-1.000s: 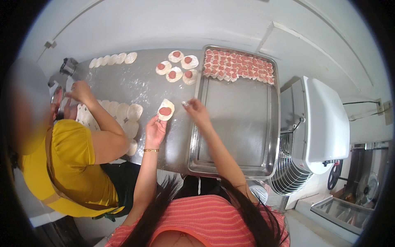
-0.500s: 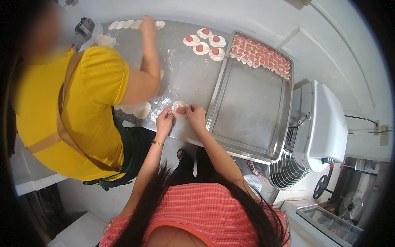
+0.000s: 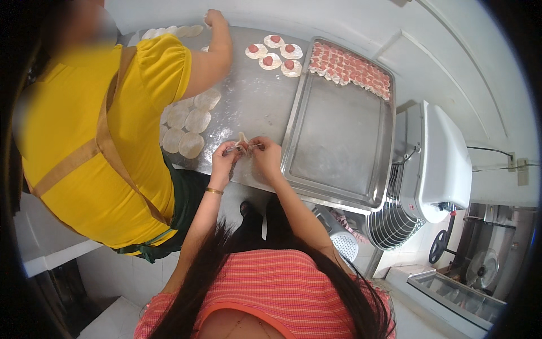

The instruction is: The person places small red filling portions onto round dough wrappers on a stainless steel table and folds them into dumplings. Completed dumplings are arranged on a metal tray. Another person works nearby on similar tasks.

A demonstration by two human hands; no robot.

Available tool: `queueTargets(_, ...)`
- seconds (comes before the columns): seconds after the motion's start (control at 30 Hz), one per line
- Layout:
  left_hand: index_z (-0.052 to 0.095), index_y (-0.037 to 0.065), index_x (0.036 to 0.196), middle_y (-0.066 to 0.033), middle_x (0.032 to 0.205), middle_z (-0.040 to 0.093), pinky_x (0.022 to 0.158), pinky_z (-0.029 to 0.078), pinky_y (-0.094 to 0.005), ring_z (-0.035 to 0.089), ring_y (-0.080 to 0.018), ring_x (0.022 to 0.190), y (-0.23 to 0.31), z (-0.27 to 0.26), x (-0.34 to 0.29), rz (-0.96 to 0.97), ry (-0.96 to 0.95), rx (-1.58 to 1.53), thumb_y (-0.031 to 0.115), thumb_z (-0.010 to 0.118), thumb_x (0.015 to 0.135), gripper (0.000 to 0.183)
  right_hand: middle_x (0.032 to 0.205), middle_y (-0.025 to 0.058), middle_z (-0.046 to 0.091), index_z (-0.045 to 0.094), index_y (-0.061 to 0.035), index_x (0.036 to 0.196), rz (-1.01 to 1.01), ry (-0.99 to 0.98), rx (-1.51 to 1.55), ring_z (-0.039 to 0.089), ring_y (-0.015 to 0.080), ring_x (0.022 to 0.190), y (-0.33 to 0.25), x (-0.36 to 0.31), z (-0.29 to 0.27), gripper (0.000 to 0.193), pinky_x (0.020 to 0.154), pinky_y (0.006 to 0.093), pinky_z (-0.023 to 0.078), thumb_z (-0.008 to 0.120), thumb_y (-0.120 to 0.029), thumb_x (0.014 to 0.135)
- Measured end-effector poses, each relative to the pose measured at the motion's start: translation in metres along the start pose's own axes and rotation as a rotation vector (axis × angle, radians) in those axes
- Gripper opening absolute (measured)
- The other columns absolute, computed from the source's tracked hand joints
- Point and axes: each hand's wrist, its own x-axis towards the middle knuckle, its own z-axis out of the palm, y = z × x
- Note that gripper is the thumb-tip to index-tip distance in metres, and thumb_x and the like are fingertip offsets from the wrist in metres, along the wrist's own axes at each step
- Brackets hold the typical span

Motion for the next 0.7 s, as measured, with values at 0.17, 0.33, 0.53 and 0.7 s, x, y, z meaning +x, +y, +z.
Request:
queueTargets(0.17,0.054,0.006,0.097,-0.0031,0.095,0.059,0.076,0.053,-0.0258,0.060,-0.0118,0.085,0.014,0.007,-0.007,-0.065,-0.020,-0.338,-0.001,0.056,0.087,0.012,0.088,0.0034,0.064,0.060,0.0008,0.101,0.067,-0.086,0.461,0.060,0.0135,0.082,-0.003,0.002,-0.003,0.024,0.078,0.0271,0.048,0.064,-0.001,0.078)
queueTargets(0.33,0.053,0.007,0.098,-0.0030,0.096,0.059,0.077,0.053,-0.0272,0.060,-0.0129,0.087,0.040,0.026,-0.022,-0.010,-0.011,-0.425,-0.001,0.055,0.087,0.014,0.089,0.0037,0.064,0.061,0.0012,0.098,0.079,-0.061,0.280,0.059,0.0115,0.084,-0.013,0.002,-0.009,0.022,0.078,0.0251,0.047,0.063,0.002,0.077)
queueTargets(0.53,0.056,0.002,0.096,-0.0072,0.103,0.060,0.078,0.051,-0.0278,0.058,-0.0137,0.096,0.032,0.010,-0.014,0.008,-0.074,-0.187,0.000,0.062,0.083,0.015,0.088,0.0039,0.063,0.062,0.0011,0.099,0.052,-0.140,0.156,0.060,0.0118,0.081,-0.012,0.011,-0.019,0.025,0.078,0.0249,0.048,0.063,0.004,0.074)
queueTargets(0.7,0.057,0.001,0.088,-0.0081,0.101,0.063,0.077,0.051,-0.0267,0.061,-0.0140,0.094,0.000,-0.001,0.003,0.384,-0.039,0.332,-0.006,0.065,0.076,0.016,0.089,0.0046,0.064,0.061,-0.0001,0.100,0.024,-0.213,0.128,0.061,0.0132,0.082,-0.013,0.009,-0.023,0.029,0.079,0.0267,0.050,0.063,0.004,0.071)
